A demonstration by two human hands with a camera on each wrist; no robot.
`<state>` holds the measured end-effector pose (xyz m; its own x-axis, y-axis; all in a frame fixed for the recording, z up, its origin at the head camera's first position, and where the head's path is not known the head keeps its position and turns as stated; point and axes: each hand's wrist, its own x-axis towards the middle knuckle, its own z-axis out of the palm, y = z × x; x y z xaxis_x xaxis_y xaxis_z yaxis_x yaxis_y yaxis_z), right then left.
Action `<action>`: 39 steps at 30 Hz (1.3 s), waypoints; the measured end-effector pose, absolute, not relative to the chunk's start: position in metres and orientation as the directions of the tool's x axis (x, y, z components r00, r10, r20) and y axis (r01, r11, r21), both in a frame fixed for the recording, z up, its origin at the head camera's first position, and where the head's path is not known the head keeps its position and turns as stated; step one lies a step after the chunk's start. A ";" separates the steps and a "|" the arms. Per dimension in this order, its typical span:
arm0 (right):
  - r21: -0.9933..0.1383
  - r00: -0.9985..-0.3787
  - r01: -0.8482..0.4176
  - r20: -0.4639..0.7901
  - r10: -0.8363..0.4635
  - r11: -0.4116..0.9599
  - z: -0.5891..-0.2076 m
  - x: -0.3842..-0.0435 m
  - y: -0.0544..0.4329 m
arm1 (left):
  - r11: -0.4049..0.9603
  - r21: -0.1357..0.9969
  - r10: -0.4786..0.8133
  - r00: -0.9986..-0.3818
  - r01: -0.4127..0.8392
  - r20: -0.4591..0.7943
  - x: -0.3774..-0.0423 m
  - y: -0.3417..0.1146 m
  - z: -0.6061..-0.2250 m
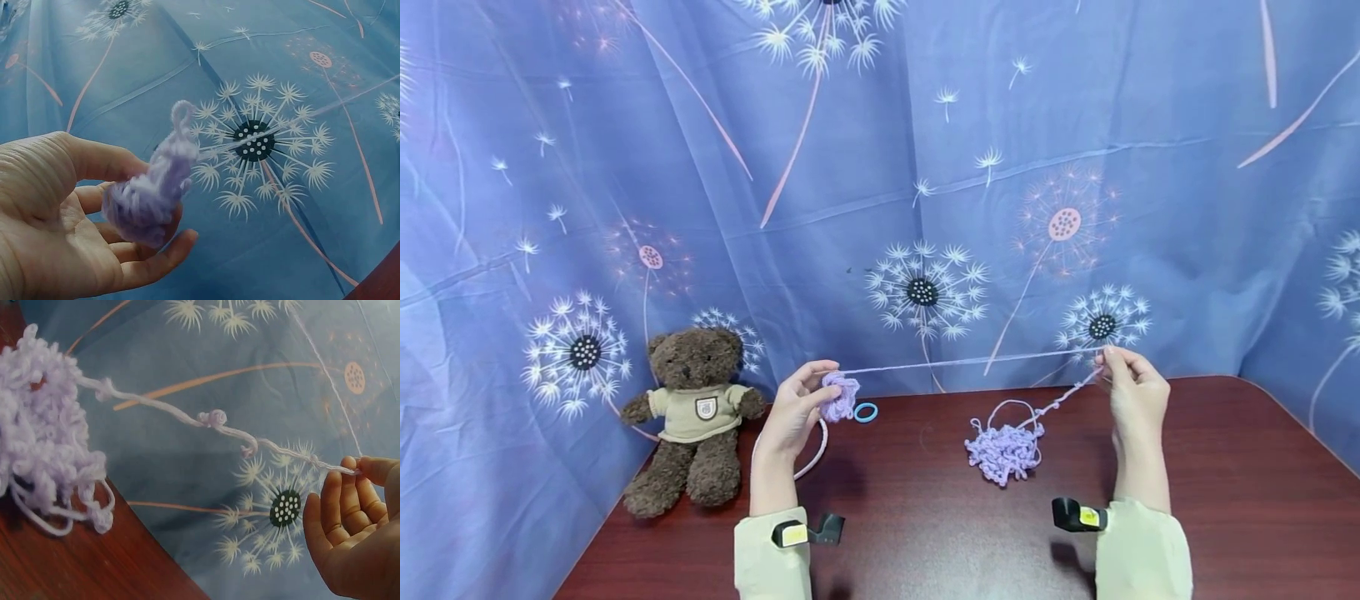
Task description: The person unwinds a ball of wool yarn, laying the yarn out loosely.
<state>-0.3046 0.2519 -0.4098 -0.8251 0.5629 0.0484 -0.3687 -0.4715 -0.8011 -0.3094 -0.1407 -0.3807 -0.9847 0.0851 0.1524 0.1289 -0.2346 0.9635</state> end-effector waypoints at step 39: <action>-0.899 -0.979 -0.204 0.177 0.103 -0.387 -0.410 -0.312 0.210 | -0.265 0.952 -0.055 -0.988 0.151 0.141 -0.314 -0.117 -0.381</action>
